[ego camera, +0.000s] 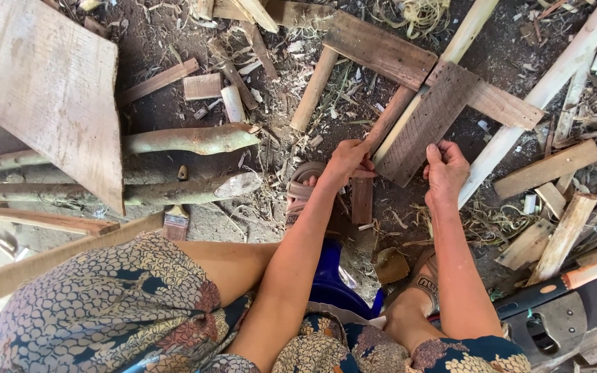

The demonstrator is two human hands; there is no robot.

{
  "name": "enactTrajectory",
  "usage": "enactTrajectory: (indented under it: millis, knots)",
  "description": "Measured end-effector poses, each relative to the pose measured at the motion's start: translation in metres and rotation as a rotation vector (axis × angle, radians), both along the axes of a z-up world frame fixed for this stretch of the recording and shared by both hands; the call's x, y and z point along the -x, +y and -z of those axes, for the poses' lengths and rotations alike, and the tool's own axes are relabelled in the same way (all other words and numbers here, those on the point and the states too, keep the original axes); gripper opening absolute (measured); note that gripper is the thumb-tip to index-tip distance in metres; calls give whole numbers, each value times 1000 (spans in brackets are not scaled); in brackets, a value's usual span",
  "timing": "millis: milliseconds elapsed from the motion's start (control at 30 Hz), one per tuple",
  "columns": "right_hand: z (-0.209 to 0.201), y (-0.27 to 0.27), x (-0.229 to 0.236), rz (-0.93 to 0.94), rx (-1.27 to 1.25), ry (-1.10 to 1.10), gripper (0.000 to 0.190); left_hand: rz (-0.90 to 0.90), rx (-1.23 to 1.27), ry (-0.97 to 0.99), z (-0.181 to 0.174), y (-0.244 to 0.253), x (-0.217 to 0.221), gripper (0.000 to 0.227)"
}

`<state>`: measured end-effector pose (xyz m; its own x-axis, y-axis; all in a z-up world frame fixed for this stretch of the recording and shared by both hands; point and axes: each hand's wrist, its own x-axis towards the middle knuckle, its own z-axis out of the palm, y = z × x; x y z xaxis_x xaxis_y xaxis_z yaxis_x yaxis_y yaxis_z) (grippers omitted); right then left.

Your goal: The person sits on a low stool on the workshop floor assembling a small wooden frame. They position wooden sticks and planks against a cross-shaped wood structure, hammer nails into the joints, and fit and press pieces together, adjusting the parts as the frame takes shape.

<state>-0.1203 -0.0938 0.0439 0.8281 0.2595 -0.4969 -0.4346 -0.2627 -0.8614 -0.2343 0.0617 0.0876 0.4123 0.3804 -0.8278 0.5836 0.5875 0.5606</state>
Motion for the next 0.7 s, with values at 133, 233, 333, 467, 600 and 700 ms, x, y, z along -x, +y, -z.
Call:
enactTrajectory:
  millis: [133, 233, 333, 467, 600, 700]
  knots:
    - [3, 1, 1, 10, 17, -23, 3, -39, 15, -7, -3, -1, -1, 34]
    - [7, 0, 1, 25, 19, -31, 3, -26, 32, 7, -5, -1, -1, 34]
    - [8, 0, 1, 17, 24, -42, 3, -26, 42, -2, 0, 0, 0, 34]
    - [5, 1, 1, 11, 23, -29, 3, -28, 49, 8, 4, 0, 0, 34]
    - [9, 0, 0, -4, 34, -46, 3, -38, 61, 0, 5, 1, 1, 35]
    - [5, 1, 1, -11, 59, -59, 3, -11, 79, 3, 0, 2, -1, 35]
